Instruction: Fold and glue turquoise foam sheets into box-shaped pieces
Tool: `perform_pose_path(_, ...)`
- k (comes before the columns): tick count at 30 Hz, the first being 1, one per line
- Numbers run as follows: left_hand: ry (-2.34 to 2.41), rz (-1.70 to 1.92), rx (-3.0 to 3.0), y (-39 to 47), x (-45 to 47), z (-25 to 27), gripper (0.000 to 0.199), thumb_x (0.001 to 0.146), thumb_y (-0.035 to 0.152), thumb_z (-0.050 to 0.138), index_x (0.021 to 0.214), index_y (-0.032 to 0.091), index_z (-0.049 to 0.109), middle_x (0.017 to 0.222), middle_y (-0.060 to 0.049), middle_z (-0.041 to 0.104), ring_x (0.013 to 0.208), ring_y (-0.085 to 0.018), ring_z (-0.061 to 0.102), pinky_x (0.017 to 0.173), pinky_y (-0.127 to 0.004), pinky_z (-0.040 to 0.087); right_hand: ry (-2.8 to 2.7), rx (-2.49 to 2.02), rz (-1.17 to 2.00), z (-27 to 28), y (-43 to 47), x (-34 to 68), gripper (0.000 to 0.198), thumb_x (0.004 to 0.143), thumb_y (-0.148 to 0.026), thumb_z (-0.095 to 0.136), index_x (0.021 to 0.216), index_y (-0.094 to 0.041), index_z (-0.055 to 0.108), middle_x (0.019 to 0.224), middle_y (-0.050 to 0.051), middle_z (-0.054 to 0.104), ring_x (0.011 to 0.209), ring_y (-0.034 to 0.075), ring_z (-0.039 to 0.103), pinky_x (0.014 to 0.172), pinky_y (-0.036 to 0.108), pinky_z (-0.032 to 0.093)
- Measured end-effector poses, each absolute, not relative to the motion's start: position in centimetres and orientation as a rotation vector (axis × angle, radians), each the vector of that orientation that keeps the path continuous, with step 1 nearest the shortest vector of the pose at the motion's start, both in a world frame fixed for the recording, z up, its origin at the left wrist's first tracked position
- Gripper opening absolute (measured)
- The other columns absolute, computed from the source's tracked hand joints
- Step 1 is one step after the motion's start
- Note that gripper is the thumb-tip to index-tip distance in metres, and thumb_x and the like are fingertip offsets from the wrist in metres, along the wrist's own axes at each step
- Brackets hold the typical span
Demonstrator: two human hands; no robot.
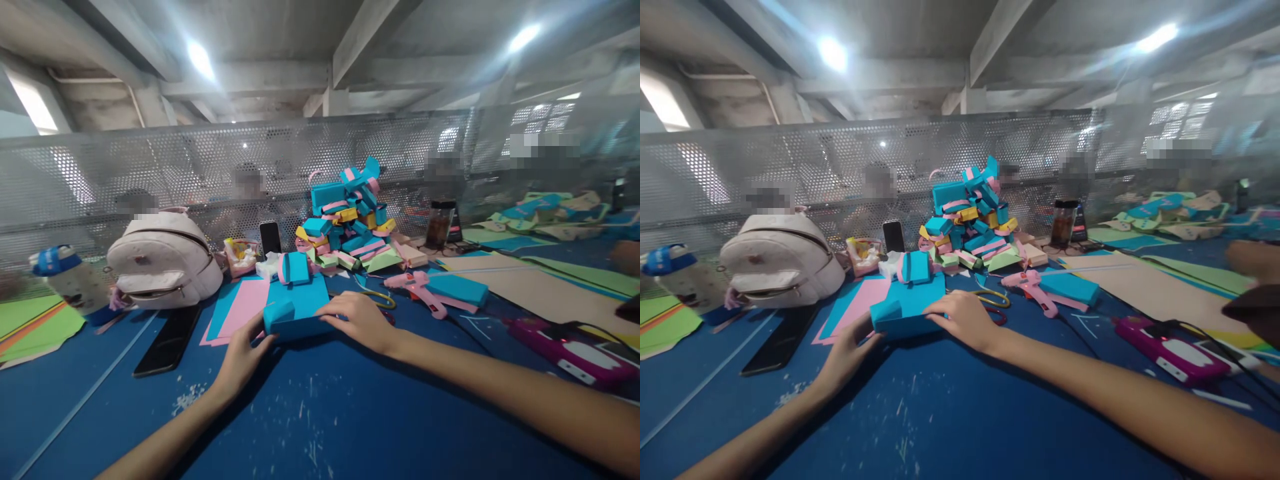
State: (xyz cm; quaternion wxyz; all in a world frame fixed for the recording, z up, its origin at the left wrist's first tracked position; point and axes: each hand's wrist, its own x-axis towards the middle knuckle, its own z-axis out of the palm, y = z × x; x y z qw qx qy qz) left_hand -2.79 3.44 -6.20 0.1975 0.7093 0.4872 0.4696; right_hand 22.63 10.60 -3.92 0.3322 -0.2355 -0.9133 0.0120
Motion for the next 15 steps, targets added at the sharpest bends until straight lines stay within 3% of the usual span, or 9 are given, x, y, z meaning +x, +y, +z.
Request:
perform_pose_path(8,1.349,1.292,2.068,3.1,-2.6,-6.5,0.045,0.088,0.032,0.055,0.132,0.021,0.054,0.136,-0.008,0.056,0.127,-0.027,0.051,0.106,-0.044,0.040,-2.426,-0.768,0.179,-3.1,10.5,20.3,0.018,0.087,-0.029,0.063,0.102,-0.027,0.074,0.094,0.002,0.075,0.084,0.024,0.067,0.075,0.036,0.046)
perform_pose_path(12,1.375,1.327,2.079,2.9,-2.8,-6.5,0.048,0.091,0.033,0.052,0.138,0.022,0.048,0.142,-0.008,0.050,0.130,-0.027,0.047,0.109,-0.043,0.037,-2.183,-0.754,0.660,-2.4,11.5,18.6,0.021,0.075,-0.035,0.074,0.093,-0.024,0.076,0.099,0.005,0.075,0.097,0.026,0.066,0.085,0.039,0.048)
perform_pose_path(15,1.424,1.379,2.053,2.7,-3.0,-6.7,0.049,0.095,0.034,0.045,0.142,0.023,0.041,0.149,-0.006,0.041,0.139,-0.025,0.034,0.115,-0.044,0.027,-2.042,-0.721,0.895,-1.9,12.1,17.6,0.027,0.067,-0.037,0.079,0.087,-0.018,0.076,0.094,0.008,0.075,0.094,0.027,0.067,0.087,0.040,0.049)
